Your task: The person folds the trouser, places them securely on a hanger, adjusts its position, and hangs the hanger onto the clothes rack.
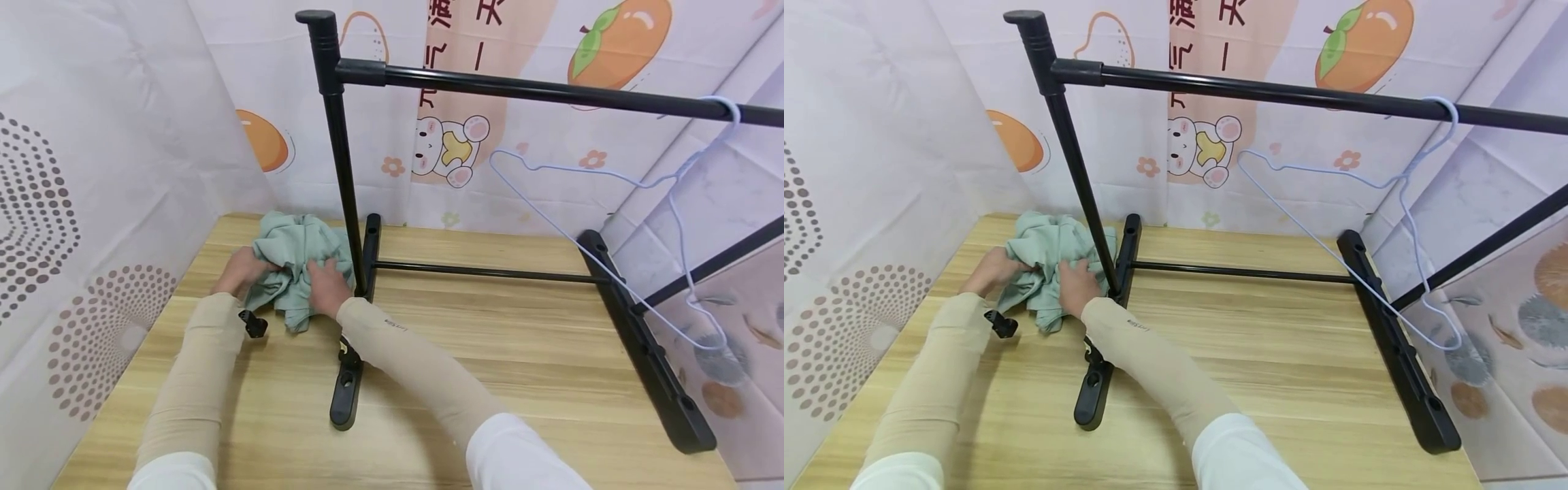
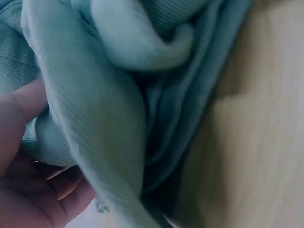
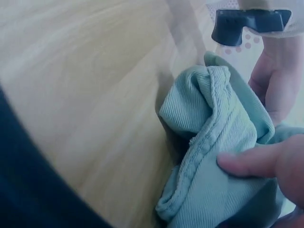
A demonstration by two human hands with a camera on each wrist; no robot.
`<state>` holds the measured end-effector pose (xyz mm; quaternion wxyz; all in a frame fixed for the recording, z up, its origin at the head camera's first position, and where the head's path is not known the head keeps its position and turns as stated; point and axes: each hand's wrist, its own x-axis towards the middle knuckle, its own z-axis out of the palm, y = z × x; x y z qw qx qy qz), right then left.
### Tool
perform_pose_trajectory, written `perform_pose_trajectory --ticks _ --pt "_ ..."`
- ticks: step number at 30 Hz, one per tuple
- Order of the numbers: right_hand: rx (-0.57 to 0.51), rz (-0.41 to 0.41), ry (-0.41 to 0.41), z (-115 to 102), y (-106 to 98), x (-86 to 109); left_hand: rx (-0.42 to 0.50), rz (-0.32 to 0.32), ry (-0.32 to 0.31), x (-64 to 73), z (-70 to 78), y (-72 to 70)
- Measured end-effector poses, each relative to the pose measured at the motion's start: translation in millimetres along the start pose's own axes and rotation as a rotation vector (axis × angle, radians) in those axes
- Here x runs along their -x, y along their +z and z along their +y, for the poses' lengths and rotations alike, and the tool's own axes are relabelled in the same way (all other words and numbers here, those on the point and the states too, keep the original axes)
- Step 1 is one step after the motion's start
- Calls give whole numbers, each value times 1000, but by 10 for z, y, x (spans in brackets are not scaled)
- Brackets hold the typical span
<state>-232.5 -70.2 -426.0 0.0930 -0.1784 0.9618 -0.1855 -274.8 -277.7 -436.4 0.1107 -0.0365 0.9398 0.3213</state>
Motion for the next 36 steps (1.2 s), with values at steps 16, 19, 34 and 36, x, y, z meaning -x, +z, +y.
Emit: perform_pose_trajectory --ticks 16,19,34,36 --pt "-237 99 -96 39 -52 55 320 -140 12 127 73 -14" --pt "-253 123 -139 26 -71 88 376 -154 43 148 65 0" --pt "-235 183 -290 31 -148 194 374 -78 80 315 108 -28" --pt "-231 180 -317 39 -165 215 372 -64 82 348 115 -34"
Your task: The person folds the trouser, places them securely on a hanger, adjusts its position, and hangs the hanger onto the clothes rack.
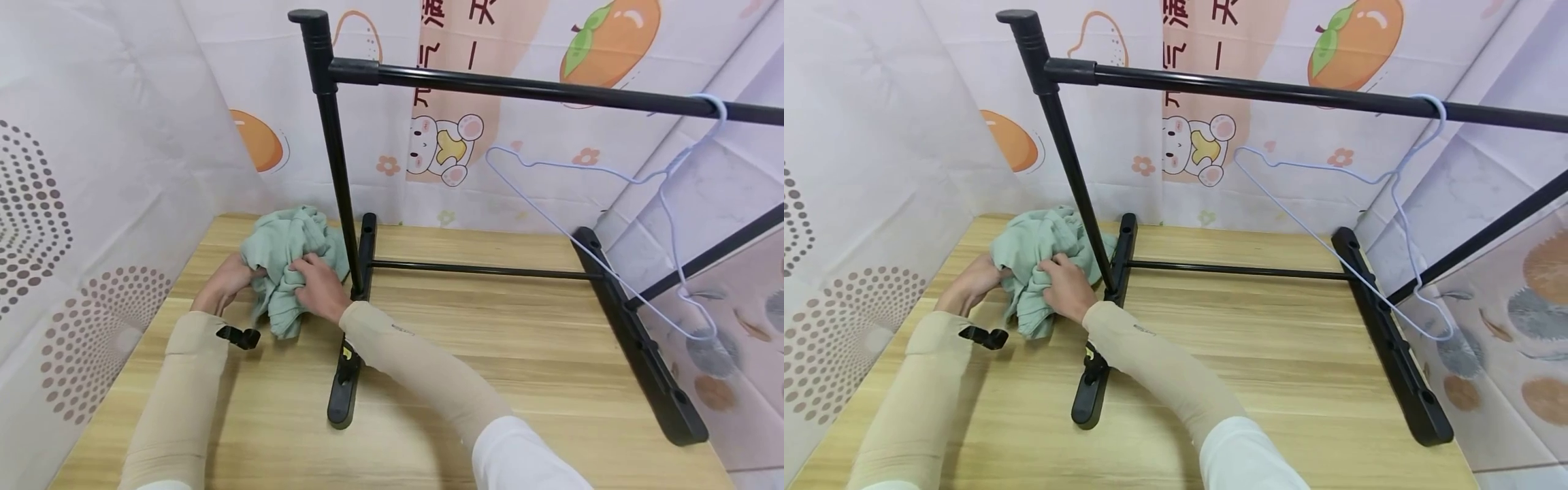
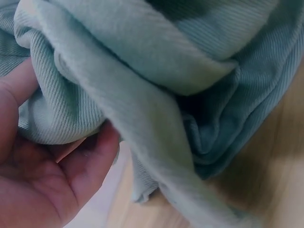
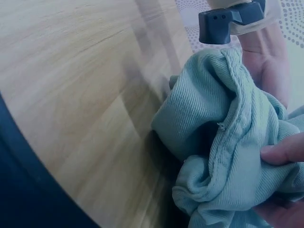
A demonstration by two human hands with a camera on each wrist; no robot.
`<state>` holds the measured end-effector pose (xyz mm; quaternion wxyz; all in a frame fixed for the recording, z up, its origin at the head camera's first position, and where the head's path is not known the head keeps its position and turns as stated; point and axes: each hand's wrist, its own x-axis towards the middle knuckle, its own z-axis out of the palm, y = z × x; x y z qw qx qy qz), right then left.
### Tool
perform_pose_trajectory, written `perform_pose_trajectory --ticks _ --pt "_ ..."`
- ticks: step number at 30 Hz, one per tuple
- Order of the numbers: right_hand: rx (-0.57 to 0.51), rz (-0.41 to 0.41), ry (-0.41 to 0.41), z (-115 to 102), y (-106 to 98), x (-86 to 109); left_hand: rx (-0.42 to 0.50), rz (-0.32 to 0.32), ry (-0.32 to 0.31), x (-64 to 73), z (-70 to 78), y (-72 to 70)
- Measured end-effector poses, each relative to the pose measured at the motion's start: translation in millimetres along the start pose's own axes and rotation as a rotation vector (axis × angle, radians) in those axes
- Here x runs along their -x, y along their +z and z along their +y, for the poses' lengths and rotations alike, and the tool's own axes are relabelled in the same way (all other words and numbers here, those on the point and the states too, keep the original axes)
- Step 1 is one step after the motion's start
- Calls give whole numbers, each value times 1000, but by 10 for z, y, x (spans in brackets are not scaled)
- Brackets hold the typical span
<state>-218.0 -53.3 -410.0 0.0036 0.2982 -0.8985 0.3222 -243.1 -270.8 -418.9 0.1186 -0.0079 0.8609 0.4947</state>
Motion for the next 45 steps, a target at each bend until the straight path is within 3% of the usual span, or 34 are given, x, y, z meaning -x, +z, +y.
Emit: perform_pose_trajectory --ticks 15,26,39,45 --pt "-33 -35 -75 2 -110 41 -8 106 11 226 96 84" --pt "-57 -26 -132 -73 -256 153 -57 154 79 407 227 70" --pt "-50 -51 -235 -184 -482 204 -28 230 91 668 334 91" --pt "-109 -22 -277 -236 -628 251 4 272 105 757 419 106"
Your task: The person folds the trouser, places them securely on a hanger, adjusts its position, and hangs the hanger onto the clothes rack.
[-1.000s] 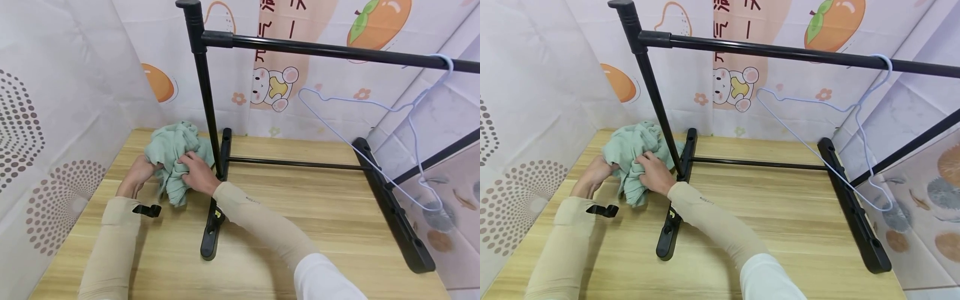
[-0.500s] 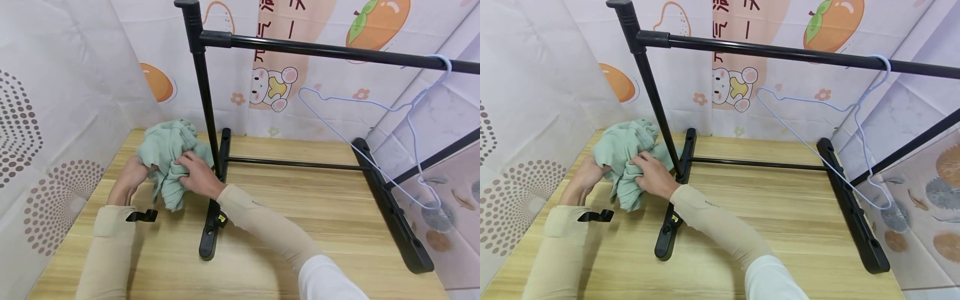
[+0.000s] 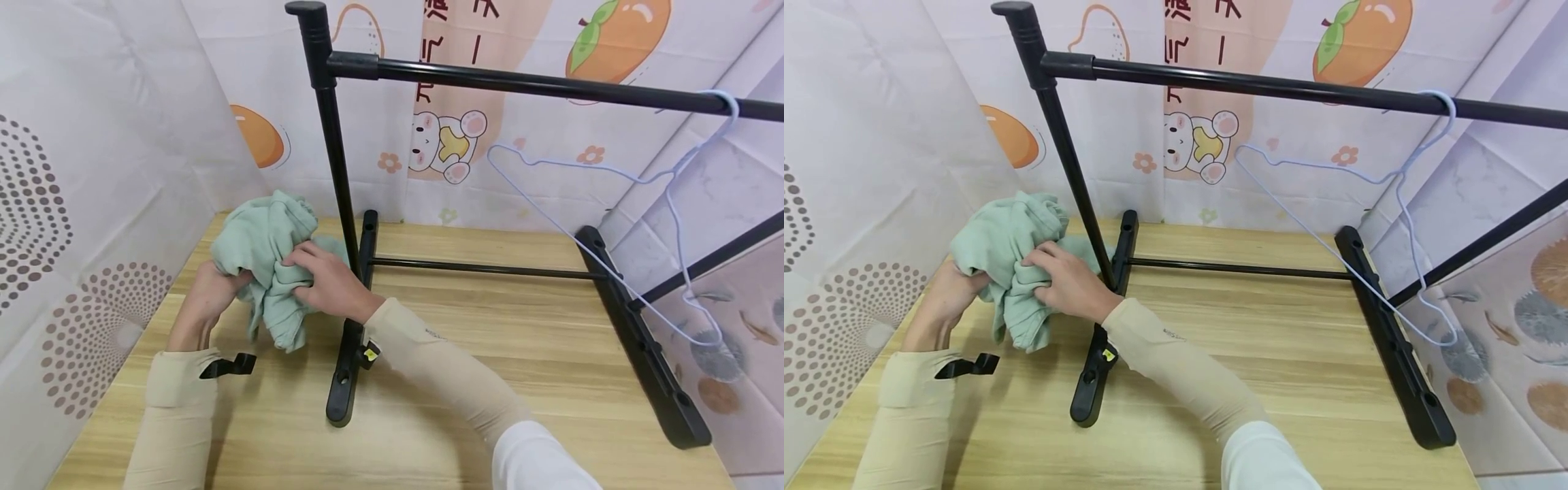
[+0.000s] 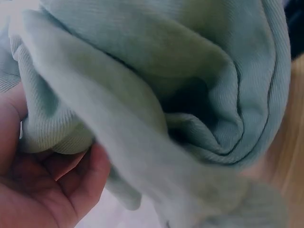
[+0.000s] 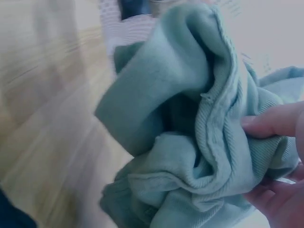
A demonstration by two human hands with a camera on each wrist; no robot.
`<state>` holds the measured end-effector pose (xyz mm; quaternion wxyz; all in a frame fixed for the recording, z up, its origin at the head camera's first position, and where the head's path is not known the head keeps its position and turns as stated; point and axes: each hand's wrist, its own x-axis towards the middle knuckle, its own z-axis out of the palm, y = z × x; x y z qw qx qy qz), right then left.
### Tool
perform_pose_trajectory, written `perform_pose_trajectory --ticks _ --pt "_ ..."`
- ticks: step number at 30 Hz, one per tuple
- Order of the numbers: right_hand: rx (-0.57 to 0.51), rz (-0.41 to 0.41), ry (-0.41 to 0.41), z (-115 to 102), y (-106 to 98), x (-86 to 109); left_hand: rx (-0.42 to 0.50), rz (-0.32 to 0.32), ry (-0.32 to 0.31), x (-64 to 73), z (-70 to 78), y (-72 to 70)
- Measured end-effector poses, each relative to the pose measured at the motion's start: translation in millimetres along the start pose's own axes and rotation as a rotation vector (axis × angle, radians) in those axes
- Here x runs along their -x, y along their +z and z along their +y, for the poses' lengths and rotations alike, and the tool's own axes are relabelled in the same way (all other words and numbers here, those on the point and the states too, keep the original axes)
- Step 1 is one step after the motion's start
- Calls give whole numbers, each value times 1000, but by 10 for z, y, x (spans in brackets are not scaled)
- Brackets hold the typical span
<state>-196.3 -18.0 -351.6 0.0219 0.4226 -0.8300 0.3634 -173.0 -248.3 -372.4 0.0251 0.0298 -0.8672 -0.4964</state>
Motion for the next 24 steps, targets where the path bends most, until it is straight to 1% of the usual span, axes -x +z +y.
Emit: perform_pose_trajectory --ticks 4,7,11,14,18,21,24 --pt "-10 20 -26 -75 -115 18 33 36 15 50 84 -13" --pt "-11 20 -37 -129 -175 57 34 56 20 99 149 -27" --pt "-42 64 -67 -199 -241 100 48 77 34 180 237 -55" --pt "-60 105 -109 -250 -294 123 65 105 54 253 312 -77" --pt "-97 121 -143 -290 -368 182 90 143 95 345 415 -75" --pt "-147 125 -140 -300 -415 250 108 141 131 402 480 -46" --pt "-169 118 -133 -303 -432 319 75 124 129 454 518 -22"
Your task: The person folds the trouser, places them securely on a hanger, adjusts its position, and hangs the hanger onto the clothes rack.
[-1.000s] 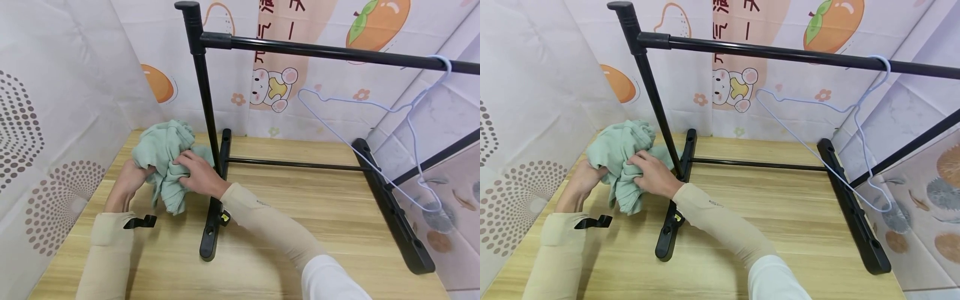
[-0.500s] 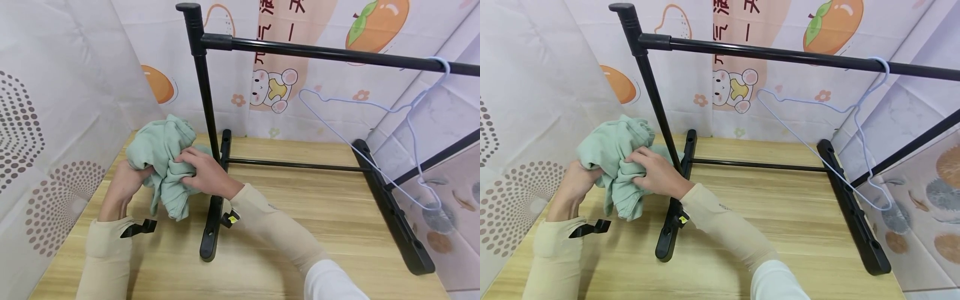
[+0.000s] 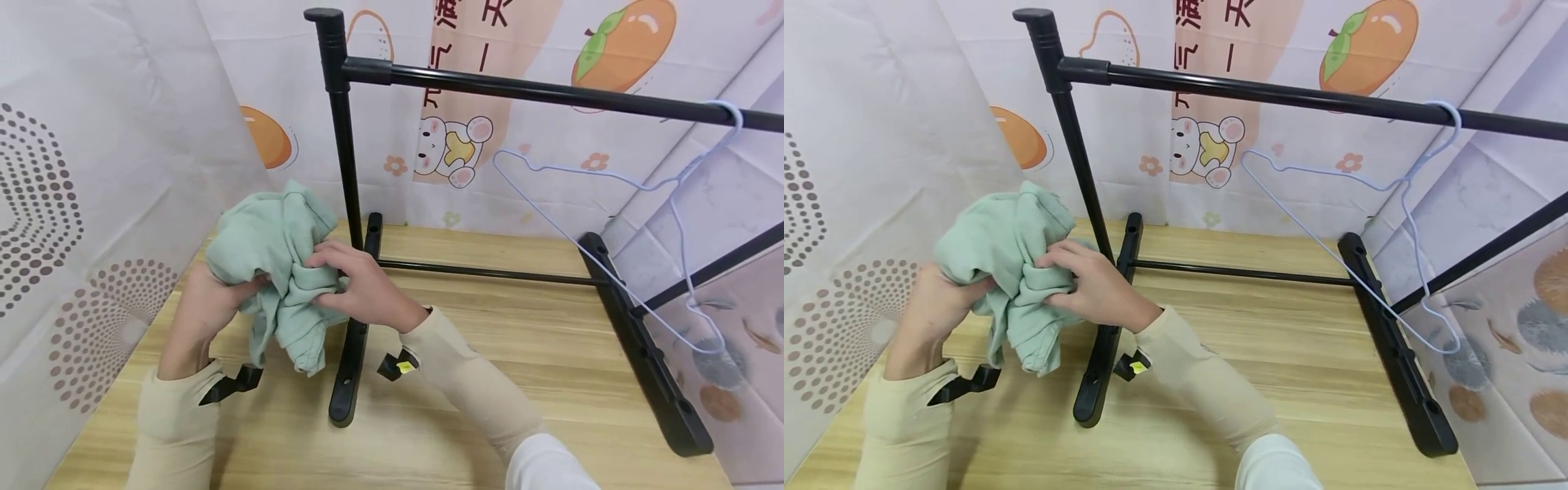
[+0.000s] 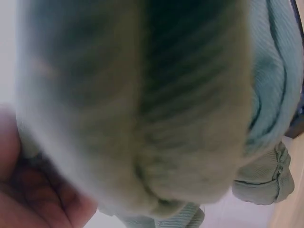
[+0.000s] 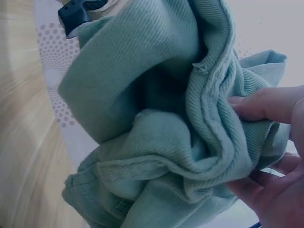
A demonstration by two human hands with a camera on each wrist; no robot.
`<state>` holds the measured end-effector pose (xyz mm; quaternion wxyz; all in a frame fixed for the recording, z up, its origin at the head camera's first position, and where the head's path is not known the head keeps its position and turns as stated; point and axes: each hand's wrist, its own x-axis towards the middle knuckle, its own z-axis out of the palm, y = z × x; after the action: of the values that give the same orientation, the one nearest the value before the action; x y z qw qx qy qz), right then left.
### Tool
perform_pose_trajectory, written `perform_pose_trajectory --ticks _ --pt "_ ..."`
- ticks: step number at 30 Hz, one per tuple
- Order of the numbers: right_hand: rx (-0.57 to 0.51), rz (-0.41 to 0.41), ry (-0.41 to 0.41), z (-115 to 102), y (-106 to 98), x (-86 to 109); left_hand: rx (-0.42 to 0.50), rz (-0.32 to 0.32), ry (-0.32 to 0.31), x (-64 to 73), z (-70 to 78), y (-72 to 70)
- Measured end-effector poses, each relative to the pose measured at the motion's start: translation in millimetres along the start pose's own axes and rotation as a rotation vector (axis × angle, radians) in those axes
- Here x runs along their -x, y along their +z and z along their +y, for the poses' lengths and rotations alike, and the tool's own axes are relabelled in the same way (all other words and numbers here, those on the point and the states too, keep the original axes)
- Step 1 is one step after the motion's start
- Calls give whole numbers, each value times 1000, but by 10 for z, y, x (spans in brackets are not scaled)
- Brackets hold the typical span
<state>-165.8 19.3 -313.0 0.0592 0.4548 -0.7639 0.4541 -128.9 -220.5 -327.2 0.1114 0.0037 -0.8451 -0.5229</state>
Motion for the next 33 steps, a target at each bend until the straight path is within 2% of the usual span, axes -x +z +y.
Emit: perform_pose_trajectory --ticks 4,8,11,15,18,25,33 --pt "-12 -9 2 9 11 99 -89 -21 -35 78 35 6" --pt "-32 15 -27 27 23 229 -126 -31 47 174 105 39" --pt "-46 40 -60 7 9 326 -173 -49 77 236 179 57" --pt "-55 56 -91 -19 -22 429 -226 -84 35 300 257 74" --pt "-60 51 -96 -17 -58 505 -236 -102 53 346 296 117" --pt "-68 77 -110 30 -197 725 -256 -142 133 396 367 337" --pt "-7 87 -61 110 -336 990 -241 -192 185 415 372 642"
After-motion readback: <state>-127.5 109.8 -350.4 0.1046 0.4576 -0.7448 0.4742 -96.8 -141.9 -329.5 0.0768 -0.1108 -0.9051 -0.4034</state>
